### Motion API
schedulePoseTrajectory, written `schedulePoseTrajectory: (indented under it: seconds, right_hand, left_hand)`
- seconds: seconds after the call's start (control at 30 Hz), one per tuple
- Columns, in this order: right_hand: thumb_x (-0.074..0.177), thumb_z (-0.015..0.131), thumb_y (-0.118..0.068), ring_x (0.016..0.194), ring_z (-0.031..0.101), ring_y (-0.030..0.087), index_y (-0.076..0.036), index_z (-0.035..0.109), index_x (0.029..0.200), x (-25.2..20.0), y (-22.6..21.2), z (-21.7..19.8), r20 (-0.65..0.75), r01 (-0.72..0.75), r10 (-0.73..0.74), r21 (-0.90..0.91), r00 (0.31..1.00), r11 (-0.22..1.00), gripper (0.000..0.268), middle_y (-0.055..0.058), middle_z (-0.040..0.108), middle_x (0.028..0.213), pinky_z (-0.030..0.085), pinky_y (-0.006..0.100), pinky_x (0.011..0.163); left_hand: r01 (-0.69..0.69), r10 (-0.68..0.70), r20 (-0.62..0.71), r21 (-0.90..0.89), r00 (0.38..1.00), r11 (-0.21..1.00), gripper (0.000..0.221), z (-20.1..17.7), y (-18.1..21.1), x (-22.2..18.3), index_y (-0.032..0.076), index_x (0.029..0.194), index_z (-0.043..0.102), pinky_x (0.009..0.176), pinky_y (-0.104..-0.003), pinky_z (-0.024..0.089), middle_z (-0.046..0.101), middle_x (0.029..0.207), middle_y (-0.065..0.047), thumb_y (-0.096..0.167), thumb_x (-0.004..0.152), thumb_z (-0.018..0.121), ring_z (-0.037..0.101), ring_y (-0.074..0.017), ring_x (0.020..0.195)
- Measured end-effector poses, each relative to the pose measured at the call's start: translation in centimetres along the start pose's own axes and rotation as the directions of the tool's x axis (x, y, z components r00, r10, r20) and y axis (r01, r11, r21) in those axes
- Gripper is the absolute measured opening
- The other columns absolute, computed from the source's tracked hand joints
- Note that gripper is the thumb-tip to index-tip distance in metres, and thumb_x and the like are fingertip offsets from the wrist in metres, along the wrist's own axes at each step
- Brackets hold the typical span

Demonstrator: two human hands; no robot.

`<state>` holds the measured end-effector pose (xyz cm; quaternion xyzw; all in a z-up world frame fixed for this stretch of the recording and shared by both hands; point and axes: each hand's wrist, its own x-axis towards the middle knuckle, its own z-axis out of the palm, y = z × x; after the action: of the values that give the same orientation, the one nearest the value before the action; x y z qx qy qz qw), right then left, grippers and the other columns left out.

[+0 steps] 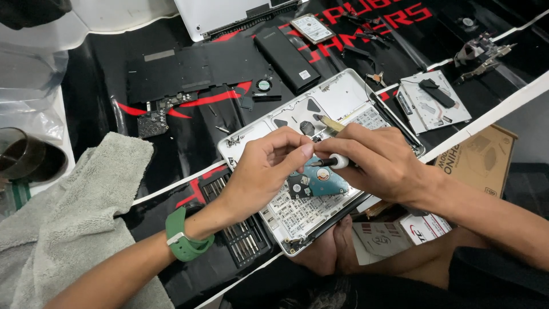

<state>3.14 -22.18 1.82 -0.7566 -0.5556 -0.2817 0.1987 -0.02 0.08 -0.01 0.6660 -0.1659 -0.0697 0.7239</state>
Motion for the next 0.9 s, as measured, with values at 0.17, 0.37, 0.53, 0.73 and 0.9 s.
schedulePoseTrajectory:
  seconds: [0.17, 0.37, 0.53, 0.73, 0.9]
  right_hand:
    - [0.094, 0.059, 0.011, 0.06, 0.057, 0.018, 0.005, 0.067, 0.115, 0.01, -0.01, -0.07, -0.001, -0.021, 0.021, 0.047, 1.0, 0.999, 0.024, 0.015, 0.066, 0.089, 0.037, 0.028, 0.045]
    - [0.095, 0.064, 0.007, 0.065, 0.06, 0.018, 0.003, 0.068, 0.115, 0.17, -0.13, -0.25, 0.002, -0.065, 0.065, 0.072, 0.998, 0.995, 0.021, 0.012, 0.067, 0.09, 0.04, 0.029, 0.047]
    - [0.088, 0.06, 0.017, 0.062, 0.057, 0.019, 0.005, 0.068, 0.113, 0.16, -0.02, -0.17, -0.005, -0.043, 0.044, 0.083, 0.999, 0.996, 0.029, 0.015, 0.067, 0.088, 0.037, 0.029, 0.045]
    - [0.096, 0.063, 0.006, 0.06, 0.055, 0.018, 0.004, 0.069, 0.113, 0.18, -0.12, -0.23, -0.001, -0.05, 0.05, 0.066, 0.999, 0.997, 0.018, 0.013, 0.066, 0.088, 0.034, 0.029, 0.045]
    - [0.101, 0.064, -0.007, 0.063, 0.06, 0.018, 0.004, 0.068, 0.114, 0.18, -0.17, -0.28, -0.007, -0.057, 0.058, 0.072, 0.998, 0.996, 0.017, 0.014, 0.068, 0.09, 0.04, 0.029, 0.047]
  left_hand:
    - [0.01, -0.01, 0.019, -0.02, 1.0, 1.0, 0.022, -0.03, -0.22, -0.02, 0.003, 0.103, 0.071, 0.079, -0.024, 0.053, 0.063, 0.094, -0.003, 0.023, 0.1, 0.062, 0.059, -0.0104, 0.078]
    - [0.022, -0.022, 0.012, -0.014, 1.0, 1.0, 0.023, 0.07, 0.2, -0.02, 0.003, 0.105, 0.073, 0.078, -0.024, 0.053, 0.064, 0.095, -0.003, 0.023, 0.099, 0.062, 0.06, -0.0101, 0.077]
    - [0.022, -0.022, 0.027, -0.023, 0.999, 0.999, 0.024, 0.02, 0.05, -0.07, 0.003, 0.105, 0.072, 0.078, -0.024, 0.053, 0.063, 0.096, -0.003, 0.024, 0.099, 0.062, 0.06, -0.0105, 0.078]
    - [-0.014, 0.015, 0.065, -0.017, 0.998, 1.0, 0.022, -0.06, -0.14, -0.12, 0.004, 0.105, 0.07, 0.079, -0.026, 0.052, 0.06, 0.092, -0.003, 0.023, 0.102, 0.059, 0.059, -0.0104, 0.079]
    - [-0.039, 0.041, 0.076, -0.02, 0.996, 0.999, 0.022, 0.01, -0.02, -0.19, 0.005, 0.102, 0.068, 0.08, -0.026, 0.052, 0.058, 0.089, -0.003, 0.024, 0.103, 0.057, 0.059, -0.0105, 0.078]
